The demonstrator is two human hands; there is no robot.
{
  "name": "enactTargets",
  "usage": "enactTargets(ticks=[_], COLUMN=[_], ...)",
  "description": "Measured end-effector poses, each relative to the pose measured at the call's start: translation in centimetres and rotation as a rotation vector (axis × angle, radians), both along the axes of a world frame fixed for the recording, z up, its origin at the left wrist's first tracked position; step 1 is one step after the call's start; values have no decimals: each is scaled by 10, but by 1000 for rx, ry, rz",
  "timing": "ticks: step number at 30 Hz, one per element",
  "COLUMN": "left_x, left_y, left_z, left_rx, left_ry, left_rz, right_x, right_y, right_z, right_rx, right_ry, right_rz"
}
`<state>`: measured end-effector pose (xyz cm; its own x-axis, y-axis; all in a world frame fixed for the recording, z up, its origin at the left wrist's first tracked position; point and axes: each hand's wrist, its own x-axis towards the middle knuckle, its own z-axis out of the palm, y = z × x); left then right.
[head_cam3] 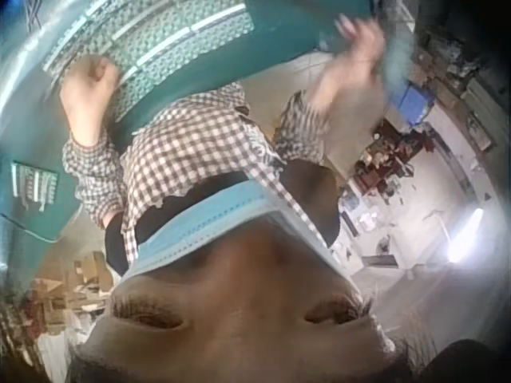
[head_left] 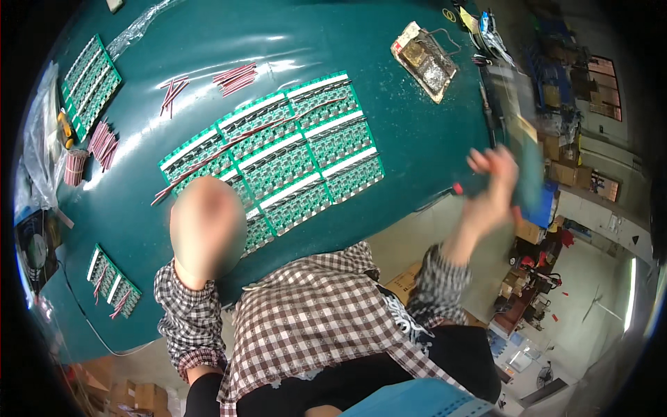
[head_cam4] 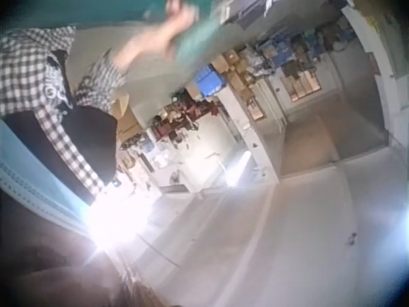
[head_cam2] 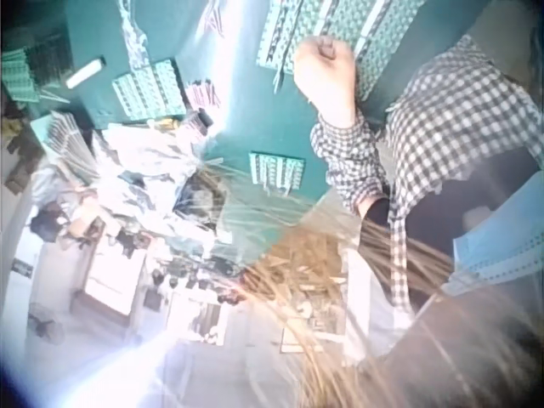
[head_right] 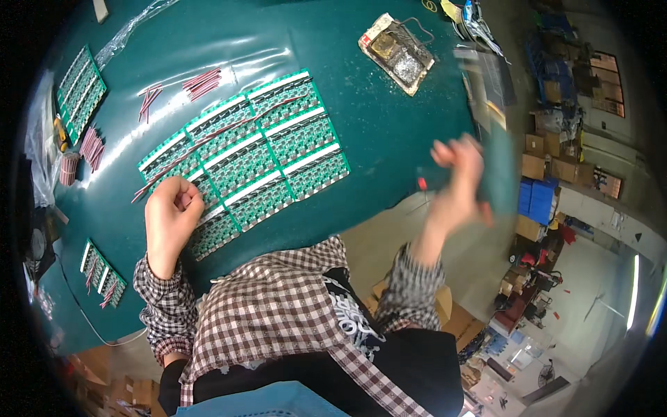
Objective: The person uses a soldering iron to attach small red wires to green circuit boards arranged on a workbench. They repeatedly pick up wires, position them on the board, and apply heat to secure the connections. The process is repetitive, focusing on individual solder joints across multiple boards.
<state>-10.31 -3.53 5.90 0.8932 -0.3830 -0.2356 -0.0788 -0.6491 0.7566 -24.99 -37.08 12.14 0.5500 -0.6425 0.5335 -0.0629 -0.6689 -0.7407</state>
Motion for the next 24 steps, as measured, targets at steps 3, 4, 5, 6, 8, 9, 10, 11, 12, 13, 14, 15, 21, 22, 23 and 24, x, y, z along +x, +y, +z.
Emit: enactTargets(ticks=[3, 4, 5, 6, 8, 9, 10, 11, 12, 13, 14, 15, 21, 22, 23, 24], left_x=[-3, 0, -1, -3, -2, -4, -3, -3, -4, -5, -5, -6, -8, -9, -9, -9], left_y=[7, 2, 4, 9, 15, 18, 19, 18, 16, 16, 14, 15, 15, 14, 14, 14], left_z=[0, 1, 0, -3, 1, -3, -4, -6, -7, -7, -10, -12, -17, -18, -19, -20], left_rx=[-22, -15, -18, -19, 0, 16, 10, 13, -1, -14, -31, -25, -51, -66, -82, -98], left_ry=[8, -21, -44, -59, -61, -120, -135, -149, -142, -134, -160, -172, -210, -222, -233, -245], left_rz=[30, -8, 4, 9, -5, -15, -31, -50, -37, -24, -22, -12, 4, 7, 10, 12], right_x=[28, 26, 19, 25, 21, 15, 5, 0, -6, -10, -11, -13, -10, -9, -8, -7], right_y=[3, 0, 5, 16, 29, 38, 45, 58, 69, 79, 90, 98, 124, 126, 128, 130], right_z=[-17, -12, -12, -8, -4, -7, -9, -13, -12, -12, -9, -10, -10, -9, -9, -9], right_rx=[430, 434, 461, 523, 725, 844, 933, 1003, 1056, 1109, 1127, 1132, 1107, 1101, 1076, 1052], right_ry=[-56, -87, -106, -62, 25, 59, 86, 76, 120, 161, 223, 284, 509, 522, 538, 553], right_rz=[-189, -154, -141, -87, -12, 34, 96, 176, 268, 359, 372, 416, 447, 432, 435, 438])
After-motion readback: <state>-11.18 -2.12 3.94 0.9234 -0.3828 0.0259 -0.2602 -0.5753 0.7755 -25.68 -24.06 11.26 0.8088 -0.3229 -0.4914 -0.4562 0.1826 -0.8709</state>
